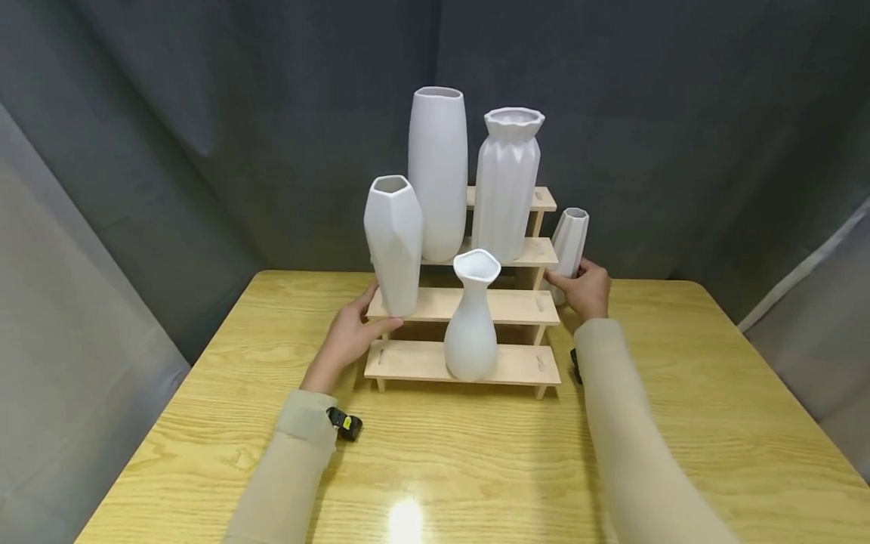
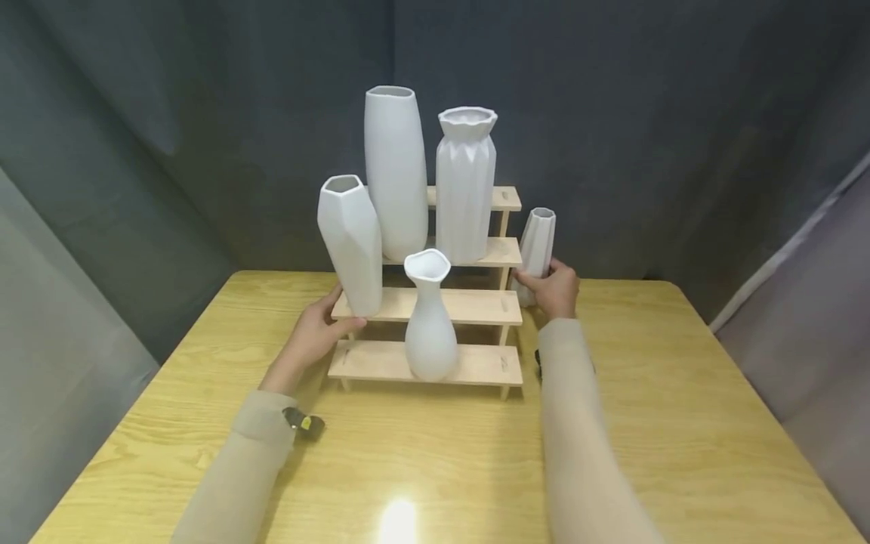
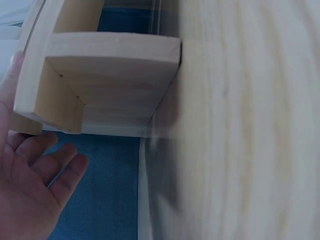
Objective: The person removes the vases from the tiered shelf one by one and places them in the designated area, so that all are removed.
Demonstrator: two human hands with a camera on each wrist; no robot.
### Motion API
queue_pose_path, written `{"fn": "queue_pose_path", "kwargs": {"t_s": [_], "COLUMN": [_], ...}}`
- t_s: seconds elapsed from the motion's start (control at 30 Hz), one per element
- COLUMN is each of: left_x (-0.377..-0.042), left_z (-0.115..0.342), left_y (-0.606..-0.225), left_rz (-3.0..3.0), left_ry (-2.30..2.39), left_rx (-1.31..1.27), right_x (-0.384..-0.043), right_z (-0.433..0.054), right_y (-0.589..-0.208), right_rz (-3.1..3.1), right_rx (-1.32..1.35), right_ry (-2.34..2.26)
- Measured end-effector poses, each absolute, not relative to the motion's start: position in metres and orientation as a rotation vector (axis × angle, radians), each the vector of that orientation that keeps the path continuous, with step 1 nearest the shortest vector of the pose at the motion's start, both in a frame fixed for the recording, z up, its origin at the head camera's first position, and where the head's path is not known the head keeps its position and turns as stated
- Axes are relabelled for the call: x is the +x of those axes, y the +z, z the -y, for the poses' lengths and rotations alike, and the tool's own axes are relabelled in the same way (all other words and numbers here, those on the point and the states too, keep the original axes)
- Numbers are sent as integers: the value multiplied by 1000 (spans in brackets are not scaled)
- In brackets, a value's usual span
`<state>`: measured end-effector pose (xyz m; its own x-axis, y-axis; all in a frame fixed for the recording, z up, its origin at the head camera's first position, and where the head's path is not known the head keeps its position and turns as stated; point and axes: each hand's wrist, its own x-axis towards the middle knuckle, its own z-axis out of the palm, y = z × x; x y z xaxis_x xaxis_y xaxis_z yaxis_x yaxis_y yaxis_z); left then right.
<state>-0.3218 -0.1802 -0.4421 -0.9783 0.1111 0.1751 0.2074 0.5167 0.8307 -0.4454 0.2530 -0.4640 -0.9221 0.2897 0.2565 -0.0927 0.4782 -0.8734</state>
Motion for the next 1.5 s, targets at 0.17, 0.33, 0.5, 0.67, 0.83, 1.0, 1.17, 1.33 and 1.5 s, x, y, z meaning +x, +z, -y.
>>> {"fn": "queue_pose_path", "kwargs": {"t_s": [0.17, 0.33, 0.5, 0.67, 0.83, 1.0, 1.17, 1.33, 1.5], "left_x": [-321, -321, -321, -323, -324, -324, -326, -329, -333], "left_z": [176, 172, 166, 164, 166, 167, 165, 161, 160], "left_y": [-442, -441, -441, -440, -438, -442, -445, -444, -443], "left_rz": [2659, 2640, 2643, 2652, 2643, 2651, 2645, 2659, 2651], "left_ry": [-1476, -1499, -1529, -1515, -1503, -1518, -1516, -1522, -1533], "left_rx": [-285, -269, -309, -305, -296, -307, -303, -318, -309], "right_x": [-445, -448, -442, -445, -450, -446, -441, -437, -435], "right_z": [-259, -263, -270, -275, -276, -278, -280, -285, -285], "right_y": [-463, -461, -462, -463, -459, -462, -467, -470, -466], "right_rz": [2382, 2385, 2387, 2408, 2442, 2480, 2463, 2449, 2410], "right_rx": [-191, -177, -192, -184, -125, -103, -61, -66, -30], "right_ry": [1406, 1403, 1365, 1314, 1320, 1399, 1498, 1485, 1523]}}
